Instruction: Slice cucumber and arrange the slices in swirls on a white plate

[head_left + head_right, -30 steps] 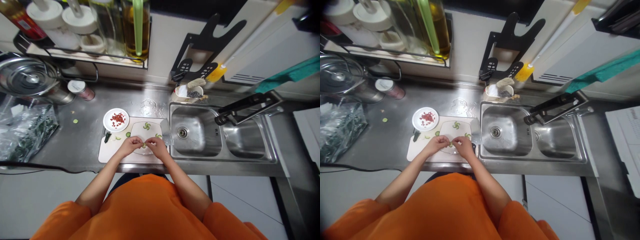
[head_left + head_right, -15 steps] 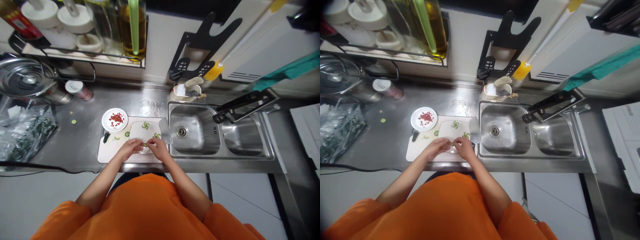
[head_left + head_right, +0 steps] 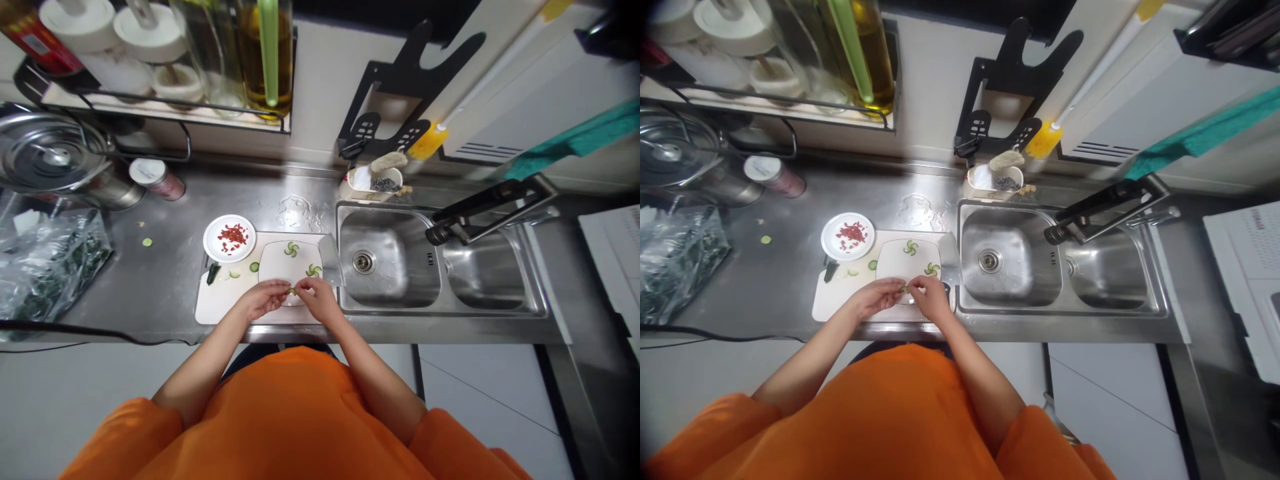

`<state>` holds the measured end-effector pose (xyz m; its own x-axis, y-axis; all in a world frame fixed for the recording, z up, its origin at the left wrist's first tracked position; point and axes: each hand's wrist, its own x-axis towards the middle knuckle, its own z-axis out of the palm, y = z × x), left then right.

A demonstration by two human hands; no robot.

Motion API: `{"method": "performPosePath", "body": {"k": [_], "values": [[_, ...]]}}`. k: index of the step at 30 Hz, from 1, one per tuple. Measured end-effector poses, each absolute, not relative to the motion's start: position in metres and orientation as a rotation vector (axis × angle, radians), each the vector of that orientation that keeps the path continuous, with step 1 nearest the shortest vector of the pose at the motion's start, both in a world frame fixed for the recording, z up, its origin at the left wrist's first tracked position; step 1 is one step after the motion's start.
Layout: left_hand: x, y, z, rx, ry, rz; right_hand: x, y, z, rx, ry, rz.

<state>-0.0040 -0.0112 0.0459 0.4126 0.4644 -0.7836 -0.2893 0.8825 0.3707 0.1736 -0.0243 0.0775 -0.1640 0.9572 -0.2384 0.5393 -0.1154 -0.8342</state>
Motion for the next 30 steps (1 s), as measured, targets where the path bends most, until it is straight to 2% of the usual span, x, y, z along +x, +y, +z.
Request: {"method": "performPosePath", "body": {"k": [4,10,19,30], "values": [[-0.003,-0.007,0.042,0.369,1.239,0.510,0.171,-0.028,0.066,-1.781,-1.537,1.330],[0.000,-0.002,0.033,1.036,1.461,0.439,0.165,-0.031,0.045,-2.037,-1.447,1.395],[0.005,-0.003,0.031,1.624,1.444,0.290,0.155,-0.031,0.045,-2.304,-1.546,1.407],[0.006,-0.005,0.025,1.854,1.363,0.173,0.148,-0.037,0.038,-2.367,-1.843,1.146]]}}
